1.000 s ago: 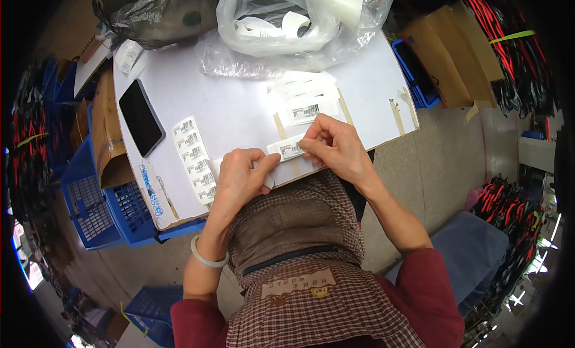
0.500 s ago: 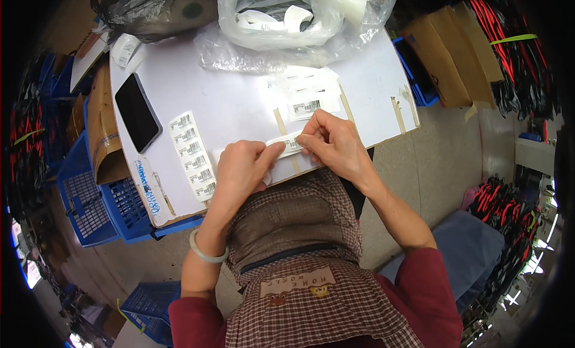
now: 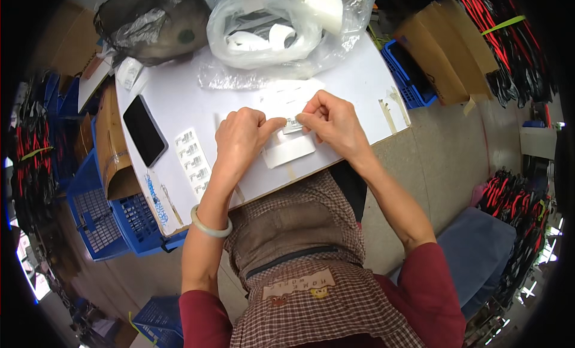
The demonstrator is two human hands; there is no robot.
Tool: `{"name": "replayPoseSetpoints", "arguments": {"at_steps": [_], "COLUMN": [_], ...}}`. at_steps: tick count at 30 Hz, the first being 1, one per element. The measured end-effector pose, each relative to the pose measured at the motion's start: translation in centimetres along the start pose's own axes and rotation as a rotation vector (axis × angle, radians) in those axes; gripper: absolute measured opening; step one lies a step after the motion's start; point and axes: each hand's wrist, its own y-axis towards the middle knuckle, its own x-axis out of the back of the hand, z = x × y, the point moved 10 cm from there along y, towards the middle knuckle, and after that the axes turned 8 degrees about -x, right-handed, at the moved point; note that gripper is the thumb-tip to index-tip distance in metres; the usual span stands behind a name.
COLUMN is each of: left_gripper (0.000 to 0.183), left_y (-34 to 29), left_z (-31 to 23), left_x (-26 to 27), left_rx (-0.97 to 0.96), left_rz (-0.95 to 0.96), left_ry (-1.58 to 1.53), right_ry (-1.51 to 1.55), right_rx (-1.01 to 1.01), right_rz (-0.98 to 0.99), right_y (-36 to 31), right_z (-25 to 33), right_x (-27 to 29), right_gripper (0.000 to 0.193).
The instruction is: The person stands at a workbench in a factory setting and repeatedly applies white adhesive labels to a stack of white rectangular objects. They peel each label from a roll, align it on the object, and smooth it down with their fingers. The process is repetitive and involves handling the labels and objects one at a time.
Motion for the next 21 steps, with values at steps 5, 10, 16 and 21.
{"name": "replayPoseSetpoints", "arguments": {"at_steps": [5,10,16,21], "left_gripper": [0.042,0.039,0.034,0.012], "left_y": [0.9,2.2,1.8,-2.8], "left_z": [-0.2,-1.0,-1.9,-6.7], "left_x": [-0.1,-2.3,-2.4,2.9], "left_rx": [0.107,-0.053,-0.119,-0.358], "left_rz": [0.045,0.108,0.076,-0.236], "left_ry": [-0.141,0.072,0.095,-0.426], "right_ry": [-0.053,-0.422,-0.589,0.406], "right_rx": [-0.071,0.195,0.087,-0.224], "right_rz": [-0.024,-0.251,-0.258,0.161], "right_y": [0.4,0.3,0.2,-2.0], "right_z": [-1.8,-0.2,0.1,-2.1], "right_x": [0.9,0.7,2.9,1.0], "right_gripper": [0.020,0.028,0.032,0.037]}}
